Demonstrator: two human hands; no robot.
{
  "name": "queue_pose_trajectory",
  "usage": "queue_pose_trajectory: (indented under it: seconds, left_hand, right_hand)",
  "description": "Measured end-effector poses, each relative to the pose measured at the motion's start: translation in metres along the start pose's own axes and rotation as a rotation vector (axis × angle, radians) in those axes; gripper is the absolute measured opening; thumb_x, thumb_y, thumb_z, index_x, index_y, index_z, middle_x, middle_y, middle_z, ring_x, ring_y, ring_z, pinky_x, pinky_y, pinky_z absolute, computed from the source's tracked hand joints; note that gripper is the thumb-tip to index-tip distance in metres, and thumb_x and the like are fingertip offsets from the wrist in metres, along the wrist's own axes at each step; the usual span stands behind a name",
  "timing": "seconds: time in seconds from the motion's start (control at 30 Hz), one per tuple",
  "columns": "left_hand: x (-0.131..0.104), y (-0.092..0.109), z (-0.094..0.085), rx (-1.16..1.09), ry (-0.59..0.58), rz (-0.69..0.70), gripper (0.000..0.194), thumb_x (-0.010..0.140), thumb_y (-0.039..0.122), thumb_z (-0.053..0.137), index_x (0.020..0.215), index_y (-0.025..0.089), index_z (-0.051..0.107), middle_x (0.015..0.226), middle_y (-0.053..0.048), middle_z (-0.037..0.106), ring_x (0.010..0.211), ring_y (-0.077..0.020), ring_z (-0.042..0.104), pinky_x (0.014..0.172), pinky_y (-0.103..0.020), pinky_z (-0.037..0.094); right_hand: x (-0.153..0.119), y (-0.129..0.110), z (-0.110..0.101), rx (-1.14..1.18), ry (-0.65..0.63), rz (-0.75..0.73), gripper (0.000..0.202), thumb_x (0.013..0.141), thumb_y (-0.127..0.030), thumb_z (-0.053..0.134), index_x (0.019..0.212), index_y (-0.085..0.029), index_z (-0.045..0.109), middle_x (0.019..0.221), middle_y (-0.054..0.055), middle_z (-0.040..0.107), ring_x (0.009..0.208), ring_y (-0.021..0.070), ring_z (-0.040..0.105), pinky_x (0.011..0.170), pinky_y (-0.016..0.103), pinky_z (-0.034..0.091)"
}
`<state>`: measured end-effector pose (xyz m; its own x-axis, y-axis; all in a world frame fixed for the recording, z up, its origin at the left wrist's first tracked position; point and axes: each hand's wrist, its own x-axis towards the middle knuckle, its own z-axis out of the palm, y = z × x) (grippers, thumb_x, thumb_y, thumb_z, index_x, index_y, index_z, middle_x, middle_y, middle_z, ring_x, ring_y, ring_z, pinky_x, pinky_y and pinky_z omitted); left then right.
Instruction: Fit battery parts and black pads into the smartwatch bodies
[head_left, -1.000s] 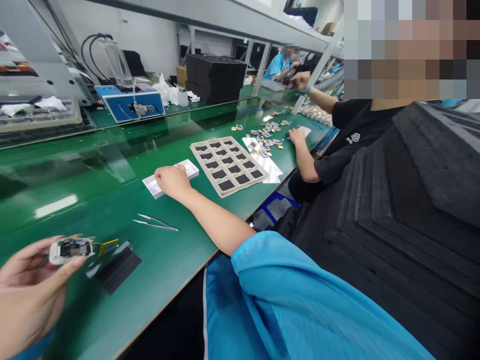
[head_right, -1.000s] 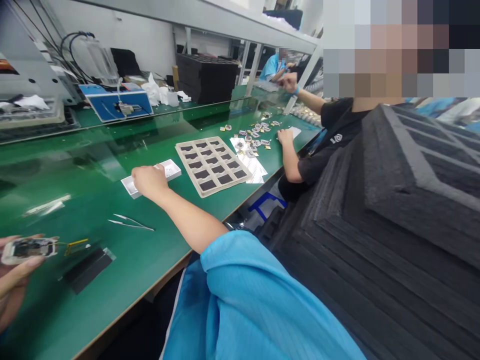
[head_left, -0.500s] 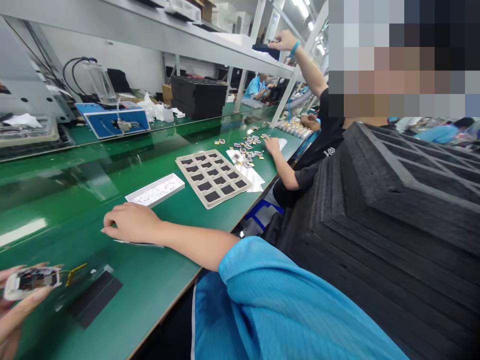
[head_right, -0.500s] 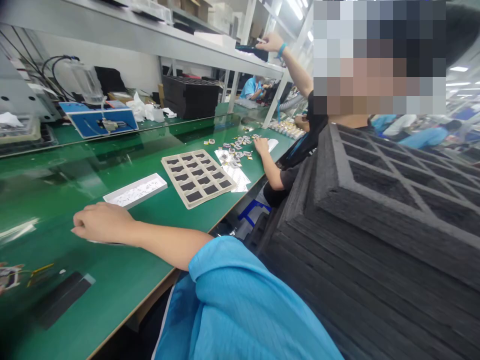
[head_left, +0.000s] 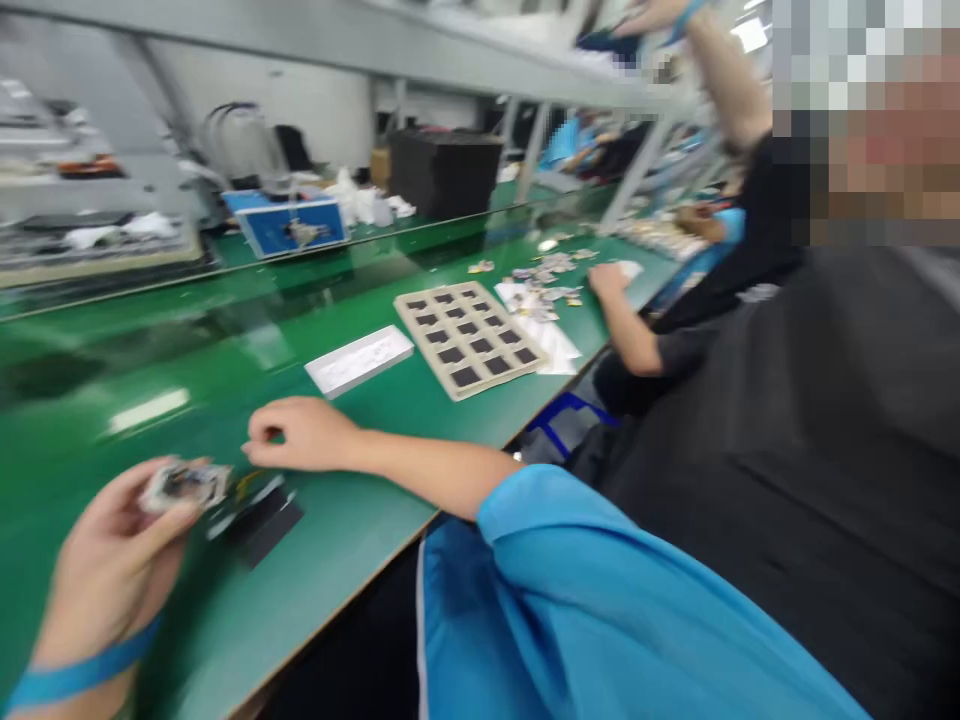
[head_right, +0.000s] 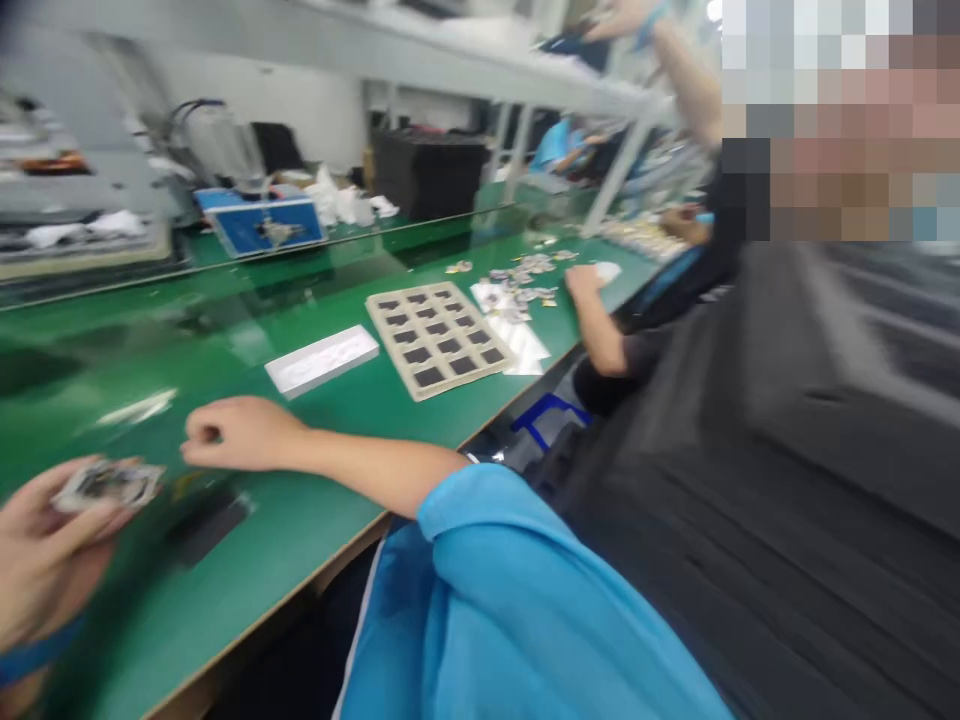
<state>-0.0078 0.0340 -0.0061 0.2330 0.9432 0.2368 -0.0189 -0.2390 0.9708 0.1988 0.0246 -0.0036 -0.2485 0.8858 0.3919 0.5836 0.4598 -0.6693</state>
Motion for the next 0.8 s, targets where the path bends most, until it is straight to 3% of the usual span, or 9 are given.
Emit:
queue_pose_trajectory:
  seconds: [0.07,0.17,0.33,0.53,0.8]
  left_hand:
    - [-0.006,0.001,0.002,-0.238,0.018,-0.179,0.044,0.052,0.029,0.095,0.090,0.028,0.072,0.085,0.006,0.077,0.073,-0.0115,0.071,0.065,-0.019,0.061]
    - [-0.007,-0.005,0.002,-0.394,-0.024,-0.173,0.060,0.044,0.037,0.097,0.095,0.025,0.069,0.088,0.000,0.076,0.077,-0.0141,0.070,0.069,-0.023,0.060]
    - [-0.005,-0.016,-0.004,-0.399,-0.091,-0.199,0.063,0.050,0.039,0.095,0.103,0.026,0.063,0.098,-0.001,0.073,0.087,-0.0171,0.071,0.076,-0.028,0.060]
    - [-0.008,-0.016,-0.002,-0.371,-0.145,-0.164,0.065,0.052,0.039,0.094,0.106,0.024,0.061,0.100,-0.003,0.073,0.088,-0.0194,0.071,0.078,-0.030,0.060]
    - [-0.007,-0.016,0.002,-0.339,-0.124,-0.106,0.061,0.050,0.033,0.096,0.102,0.021,0.066,0.097,-0.003,0.073,0.089,-0.0189,0.072,0.081,-0.029,0.059]
  right_hand:
    - [-0.004,-0.008,0.006,0.116,0.035,-0.030,0.020,0.087,-0.028,0.057,0.070,-0.020,0.053,0.075,-0.002,0.062,0.076,0.0125,0.057,0.073,0.024,0.042]
    - [-0.008,-0.011,0.015,0.327,0.133,-0.028,0.022,0.090,-0.035,0.056,0.076,-0.018,0.057,0.077,-0.001,0.063,0.075,0.0119,0.058,0.076,0.025,0.046]
    - [-0.012,-0.010,0.026,0.485,0.159,-0.022,0.018,0.087,-0.036,0.061,0.086,-0.019,0.064,0.085,0.001,0.069,0.078,0.0131,0.064,0.077,0.027,0.052]
    - [-0.017,-0.015,0.028,0.347,0.215,0.001,0.014,0.086,-0.031,0.060,0.083,-0.019,0.066,0.083,0.001,0.070,0.078,0.0146,0.066,0.077,0.029,0.055]
    - [-0.020,-0.013,0.030,0.112,0.253,-0.083,0.013,0.089,-0.025,0.058,0.080,-0.020,0.066,0.083,0.002,0.071,0.080,0.0163,0.066,0.079,0.030,0.052]
